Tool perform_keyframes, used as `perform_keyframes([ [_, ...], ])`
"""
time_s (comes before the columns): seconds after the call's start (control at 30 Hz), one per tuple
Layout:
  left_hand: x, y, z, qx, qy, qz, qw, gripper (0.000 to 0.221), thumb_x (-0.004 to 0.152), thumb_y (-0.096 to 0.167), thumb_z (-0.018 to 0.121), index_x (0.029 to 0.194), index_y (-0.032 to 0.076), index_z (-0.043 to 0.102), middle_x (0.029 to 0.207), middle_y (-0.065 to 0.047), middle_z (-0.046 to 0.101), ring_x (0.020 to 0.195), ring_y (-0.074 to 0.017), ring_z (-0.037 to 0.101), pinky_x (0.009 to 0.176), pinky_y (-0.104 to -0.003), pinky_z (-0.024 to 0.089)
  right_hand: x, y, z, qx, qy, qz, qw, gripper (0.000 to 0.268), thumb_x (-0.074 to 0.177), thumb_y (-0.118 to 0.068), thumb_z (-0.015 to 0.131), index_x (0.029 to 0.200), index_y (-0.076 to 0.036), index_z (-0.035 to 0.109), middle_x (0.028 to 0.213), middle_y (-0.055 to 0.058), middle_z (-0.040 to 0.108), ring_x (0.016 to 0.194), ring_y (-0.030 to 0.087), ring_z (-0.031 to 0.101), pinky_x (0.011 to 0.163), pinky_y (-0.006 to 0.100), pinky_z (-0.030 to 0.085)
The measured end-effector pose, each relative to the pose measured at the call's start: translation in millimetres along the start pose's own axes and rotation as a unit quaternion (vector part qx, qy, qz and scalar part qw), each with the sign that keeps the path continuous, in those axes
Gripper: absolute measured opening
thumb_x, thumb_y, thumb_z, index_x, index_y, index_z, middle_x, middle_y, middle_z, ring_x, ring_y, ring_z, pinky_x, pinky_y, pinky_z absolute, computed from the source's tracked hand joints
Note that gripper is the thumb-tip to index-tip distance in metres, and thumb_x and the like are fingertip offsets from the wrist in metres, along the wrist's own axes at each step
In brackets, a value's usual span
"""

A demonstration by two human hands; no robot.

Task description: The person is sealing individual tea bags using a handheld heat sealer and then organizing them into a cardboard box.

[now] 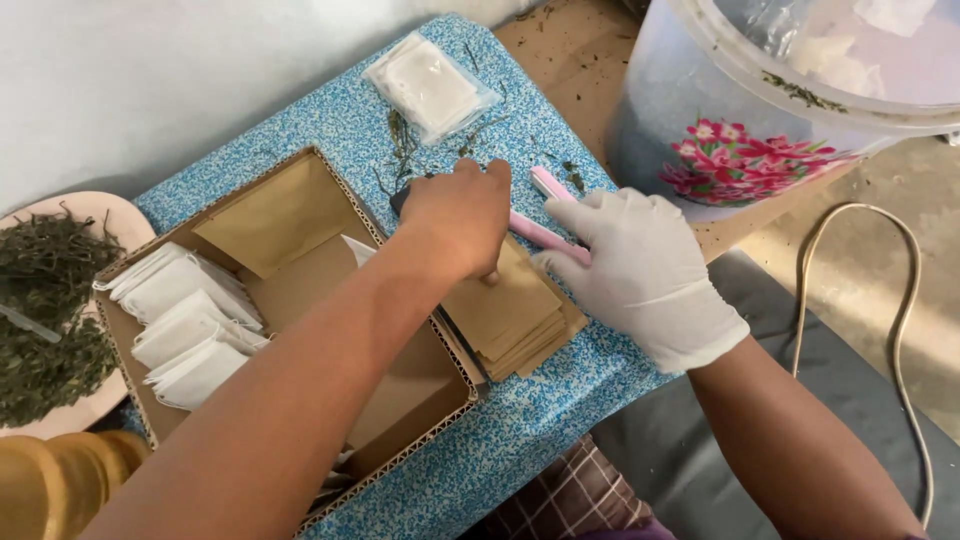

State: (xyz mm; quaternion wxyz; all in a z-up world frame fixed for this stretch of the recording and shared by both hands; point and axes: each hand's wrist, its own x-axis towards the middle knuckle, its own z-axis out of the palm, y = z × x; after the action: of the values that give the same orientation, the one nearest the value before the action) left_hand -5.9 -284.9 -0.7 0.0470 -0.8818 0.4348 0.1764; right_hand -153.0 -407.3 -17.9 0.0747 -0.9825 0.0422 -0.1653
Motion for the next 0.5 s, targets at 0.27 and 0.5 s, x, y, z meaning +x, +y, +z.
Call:
perform_keyframes([
  [0.27, -1, -18, -12, -0.075, 0.088, -0.018, 0.993, 0.037, 0.085, 0.007, 0.067, 0.116, -0.008, 0.052, 0.098, -0.024, 0.063, 0.09, -0.0538, 0.068, 0.078, -0.069, 0.052, 19, -10, -16, 0.107, -0.097, 0.053, 0.988, 0.051, 0.082, -0.047, 0.077, 0.125, -0.02, 0.07, 0.101, 0.006, 0.073, 0.098, 0.025, 0.068, 0.087, 0.04, 0.049],
  [0.5, -34, -36, -51, -0.186, 0.106, 0.011, 0.977, 0.011, 0.08, 0.023, 0.07, 0.089, 0.019, 0.075, 0.09, -0.011, 0.074, 0.097, -0.0399, 0.07, 0.085, -0.049, 0.055, 31, -21, -21, 0.359, -0.108, 0.172, 0.911, 0.062, 0.074, -0.031, 0.087, 0.131, -0.017, 0.066, 0.102, 0.002, 0.07, 0.089, 0.014, 0.064, 0.086, 0.033, 0.053],
])
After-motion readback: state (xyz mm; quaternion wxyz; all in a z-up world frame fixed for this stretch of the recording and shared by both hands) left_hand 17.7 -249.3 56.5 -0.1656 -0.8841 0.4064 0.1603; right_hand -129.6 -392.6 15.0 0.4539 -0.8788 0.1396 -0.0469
